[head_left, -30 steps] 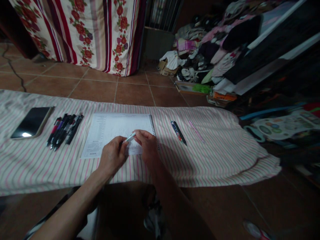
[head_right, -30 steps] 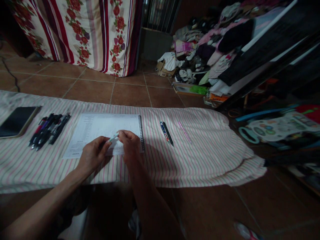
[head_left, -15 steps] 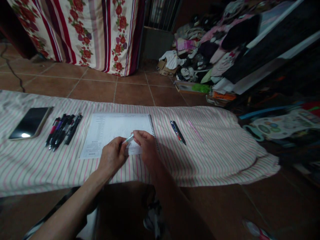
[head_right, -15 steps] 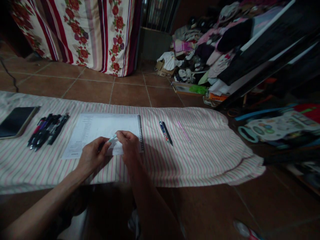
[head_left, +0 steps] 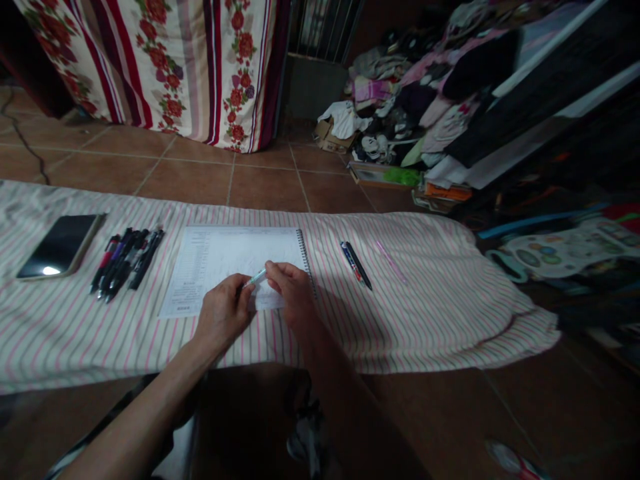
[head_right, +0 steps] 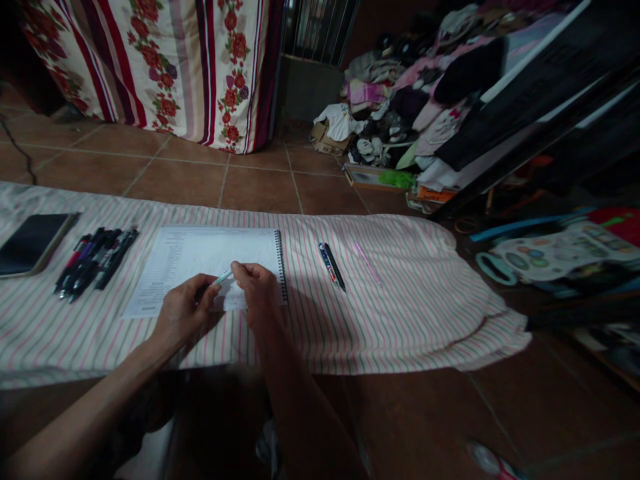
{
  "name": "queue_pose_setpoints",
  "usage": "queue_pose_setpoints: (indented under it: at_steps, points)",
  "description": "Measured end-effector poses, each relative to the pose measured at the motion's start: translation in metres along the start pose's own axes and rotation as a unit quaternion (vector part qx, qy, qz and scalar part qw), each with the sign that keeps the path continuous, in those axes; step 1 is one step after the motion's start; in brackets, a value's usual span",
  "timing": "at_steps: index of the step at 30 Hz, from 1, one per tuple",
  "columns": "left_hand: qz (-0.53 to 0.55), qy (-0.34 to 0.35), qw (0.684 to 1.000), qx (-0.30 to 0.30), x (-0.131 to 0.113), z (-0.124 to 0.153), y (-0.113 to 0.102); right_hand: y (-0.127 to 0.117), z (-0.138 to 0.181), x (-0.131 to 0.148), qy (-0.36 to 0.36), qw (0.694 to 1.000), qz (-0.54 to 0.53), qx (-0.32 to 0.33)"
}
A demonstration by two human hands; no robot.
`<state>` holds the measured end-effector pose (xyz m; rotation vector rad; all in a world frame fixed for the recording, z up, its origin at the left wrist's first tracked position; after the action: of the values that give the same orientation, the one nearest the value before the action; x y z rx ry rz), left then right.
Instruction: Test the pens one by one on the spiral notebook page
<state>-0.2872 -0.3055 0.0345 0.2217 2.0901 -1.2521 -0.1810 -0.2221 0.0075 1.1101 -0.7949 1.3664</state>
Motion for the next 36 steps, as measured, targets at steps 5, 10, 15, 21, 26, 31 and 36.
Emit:
queue_pose_setpoints:
  at_steps: [5,10,15,21,26,31,36]
  points:
    - [0.010,-0.007,1.000,0.011,-0.0006,-0.0005,0.0016,0.0003,0.0024,0.0064,-0.017,1.000,-0.013,0.018]
    - [0.001,-0.003,1.000,0.009,0.0000,-0.0010,0.0021,0.0055,0.0073,0.0063,0.039,0.997,-0.051,0.047]
    - [-0.001,0.011,1.000,0.011,-0.0032,0.0011,0.0017,0.0008,0.0007,0.0017,0.016,0.999,-0.042,0.004]
    - [0.003,-0.010,1.000,0.018,-0.0013,-0.0002,0.0012,0.0047,0.0031,0.0058,0.015,0.995,-0.086,0.048]
    - [0.000,-0.003,1.000,0.005,-0.0013,-0.0014,-0.0008,0.0071,0.0068,0.0039,0.064,0.991,-0.100,0.064]
    - [-0.005,0.016,1.000,0.000,-0.0036,0.0007,-0.0006,-0.0004,0.0015,0.0045,0.018,0.999,-0.043,0.008]
    - [-0.008,-0.002,1.000,0.017,-0.0019,0.0005,0.0013,0.0021,0.0019,0.0085,0.015,0.996,-0.082,0.041]
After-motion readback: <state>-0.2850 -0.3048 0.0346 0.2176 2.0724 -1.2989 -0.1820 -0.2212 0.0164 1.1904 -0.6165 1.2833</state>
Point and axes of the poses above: each hand's wrist, its own z-axis away from the middle knuckle, its own y-axis out of the palm, x = y × z, the point moved 6 cm from there along -z, towards the middle knuckle, and after that the axes turned 8 degrees about -x, right-handed, at the moved point
